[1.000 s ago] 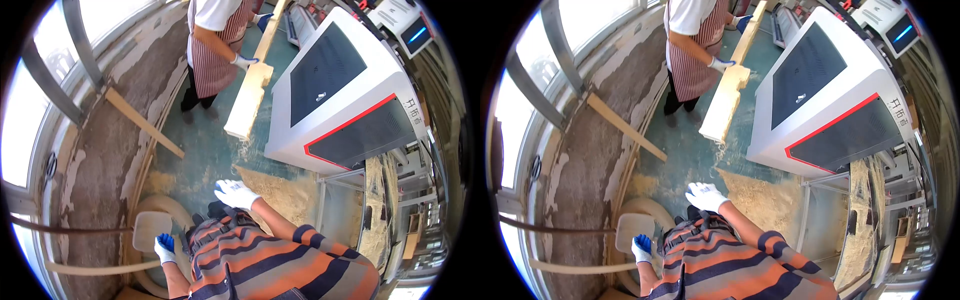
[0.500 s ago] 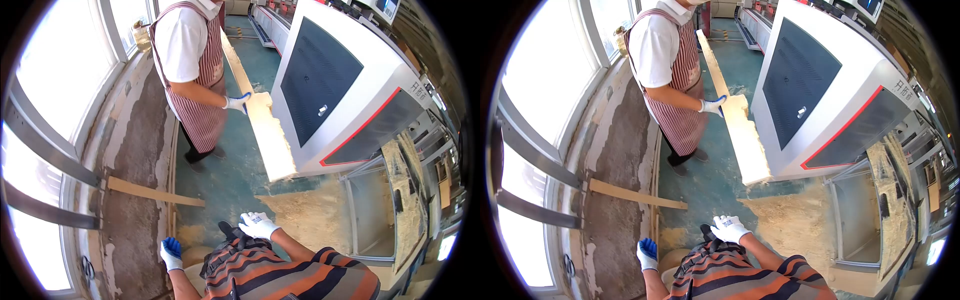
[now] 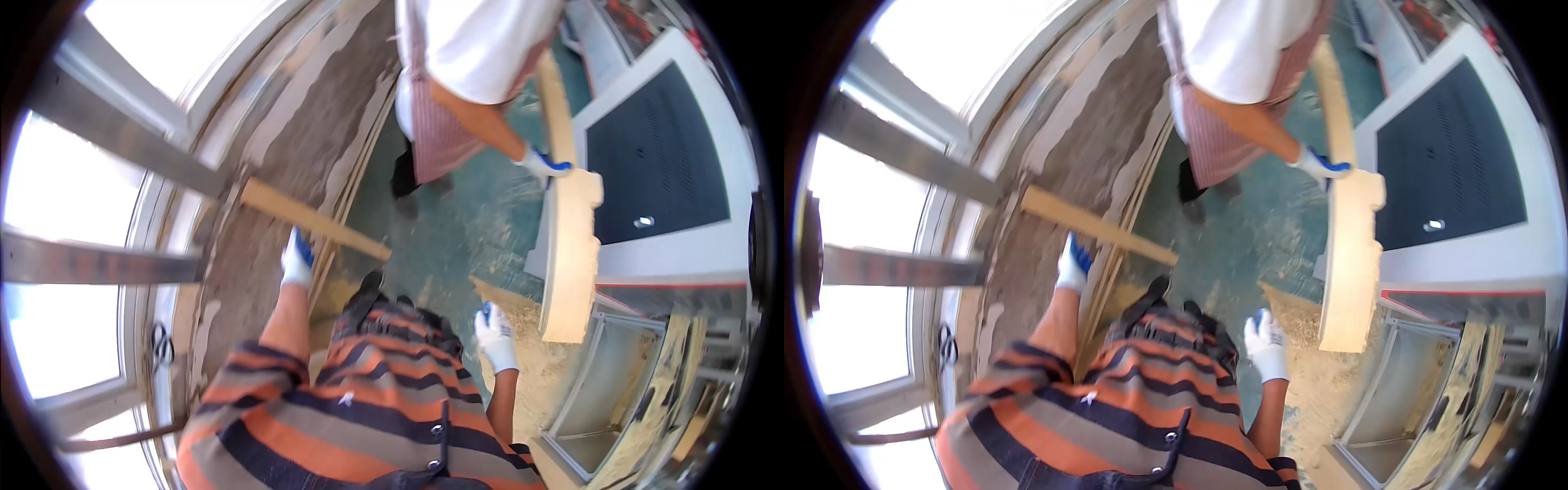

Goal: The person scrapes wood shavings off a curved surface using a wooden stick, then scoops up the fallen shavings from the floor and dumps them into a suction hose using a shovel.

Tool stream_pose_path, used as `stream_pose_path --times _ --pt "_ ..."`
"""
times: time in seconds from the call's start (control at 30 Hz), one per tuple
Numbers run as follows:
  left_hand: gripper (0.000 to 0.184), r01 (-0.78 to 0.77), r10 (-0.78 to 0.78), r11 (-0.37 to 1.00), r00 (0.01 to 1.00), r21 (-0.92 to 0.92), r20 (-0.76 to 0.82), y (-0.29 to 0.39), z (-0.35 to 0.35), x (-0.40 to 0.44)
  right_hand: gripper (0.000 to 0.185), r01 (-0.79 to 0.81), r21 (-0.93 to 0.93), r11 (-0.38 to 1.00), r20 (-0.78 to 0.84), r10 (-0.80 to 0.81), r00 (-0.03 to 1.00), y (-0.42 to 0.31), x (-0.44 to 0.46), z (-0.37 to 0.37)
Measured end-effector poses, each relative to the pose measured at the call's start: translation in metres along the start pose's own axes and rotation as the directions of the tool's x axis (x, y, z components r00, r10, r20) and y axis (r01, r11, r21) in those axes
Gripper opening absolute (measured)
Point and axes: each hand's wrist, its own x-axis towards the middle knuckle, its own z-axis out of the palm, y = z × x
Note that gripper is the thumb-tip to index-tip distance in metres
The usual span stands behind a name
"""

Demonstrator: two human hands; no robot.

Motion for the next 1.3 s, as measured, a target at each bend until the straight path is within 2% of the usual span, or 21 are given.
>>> stream_pose_path --times 0.07,0.13,0.23,0.37,0.53,0.6,0.63,0.73,0.8,0.83,0.87,0.9,0.93,0.97,1.0,1.03,1.13,1.2,1.23,1.27,1.3 --pt "0.064 -0.079 0.091 0.993 0.986 0.091 -0.138 0.010 0.006 0.037 0.043 -0.106 0.091 0.990 0.031 0.104 0.994 -0.022 -0.013 -0.008" --pt "0.073 -0.131 0.163 0.976 0.970 0.177 -0.179 0.036 0.024 0.040 0.043 -0.193 0.130 0.973 0.076 0.185 0.980 -0.032 -0.020 0.001" --pt "0.078 -0.236 0.244 0.970 0.938 0.062 -0.247 0.037 0.019 0.097 0.043 -0.301 0.154 0.941 0.134 0.282 0.950 -0.055 -0.029 0.014" --pt "0.069 -0.305 0.303 0.952 0.946 0.000 -0.116 0.066 0.023 0.093 0.042 -0.416 0.212 0.884 0.146 0.392 0.908 -0.074 -0.052 0.021" --pt "0.053 -0.181 0.176 0.983 0.978 -0.043 -0.111 0.056 0.001 0.143 0.043 -0.568 0.218 0.794 0.211 0.530 0.822 -0.072 -0.084 0.059" --pt "0.044 -0.225 0.221 0.969 0.974 -0.102 -0.046 0.041 0.006 0.141 0.043 -0.548 0.211 0.809 0.214 0.509 0.834 -0.086 -0.093 0.060" --pt "0.034 -0.294 0.290 0.954 0.955 -0.055 -0.069 0.037 0.017 0.124 0.043 -0.536 0.210 0.818 0.213 0.497 0.841 -0.094 -0.095 0.059" --pt "0.028 -0.256 0.197 0.914 0.958 0.315 0.209 0.041 0.032 0.067 0.044 -0.528 0.137 0.838 0.249 0.487 0.837 -0.122 -0.085 0.052" --pt "0.026 -0.438 0.212 0.767 0.862 0.468 0.460 0.028 0.039 0.048 0.044 -0.386 0.181 0.905 0.221 0.345 0.912 -0.132 -0.076 0.041" --pt "0.028 -0.547 0.221 0.687 0.784 0.478 0.580 0.019 0.045 0.043 0.045 -0.261 0.136 0.956 0.192 0.233 0.953 -0.131 -0.073 0.042" --pt "0.026 -0.574 0.192 0.704 0.721 0.419 0.665 0.021 0.057 0.014 0.047 -0.129 0.086 0.988 0.157 0.114 0.981 -0.132 -0.063 0.045" --pt "0.024 -0.598 0.109 0.684 0.650 0.418 0.752 0.018 0.063 0.004 0.049 -0.166 0.120 0.979 0.166 0.145 0.975 -0.154 -0.044 0.032" --pt "0.023 -0.738 0.145 0.542 0.552 0.401 0.821 0.009 0.071 -0.002 0.052 -0.197 0.158 0.968 0.180 0.168 0.969 -0.182 -0.023 0.014" --pt "0.022 -0.795 0.120 0.438 0.514 0.419 0.849 0.007 0.081 -0.018 0.055 -0.068 0.156 0.985 0.087 0.055 0.995 -0.200 -0.010 0.002" --pt "0.022 -0.626 -0.041 0.552 0.639 0.551 0.768 0.014 0.094 -0.045 0.057 0.059 0.136 0.989 0.010 -0.061 0.998 -0.216 0.001 -0.008" --pt "0.021 -0.535 -0.164 0.611 0.635 0.583 0.755 0.012 0.103 -0.059 0.060 0.130 0.053 0.990 -0.037 -0.128 0.991 -0.230 0.017 -0.015" --pt "0.029 -0.701 -0.209 0.422 0.541 0.575 0.814 -0.034 0.102 -0.028 0.061 0.256 -0.196 0.947 -0.126 -0.283 0.951 -0.265 0.045 -0.016" --pt "0.033 -0.569 -0.276 0.585 0.530 0.577 0.802 -0.033 0.106 -0.037 0.061 0.315 -0.312 0.896 -0.106 -0.362 0.926 -0.274 0.060 0.000" --pt "0.030 -0.609 -0.290 0.565 0.486 0.557 0.824 -0.035 0.101 -0.034 0.060 0.298 -0.333 0.895 0.009 -0.313 0.950 -0.277 0.066 0.010" --pt "0.029 -0.540 -0.287 0.650 0.477 0.534 0.831 -0.049 0.097 -0.020 0.059 0.283 -0.354 0.892 0.122 -0.256 0.959 -0.279 0.069 0.017" --pt "0.028 -0.536 -0.300 0.651 0.469 0.538 0.830 -0.041 0.099 -0.023 0.056 0.304 -0.372 0.877 0.031 -0.316 0.948 -0.282 0.068 0.016"
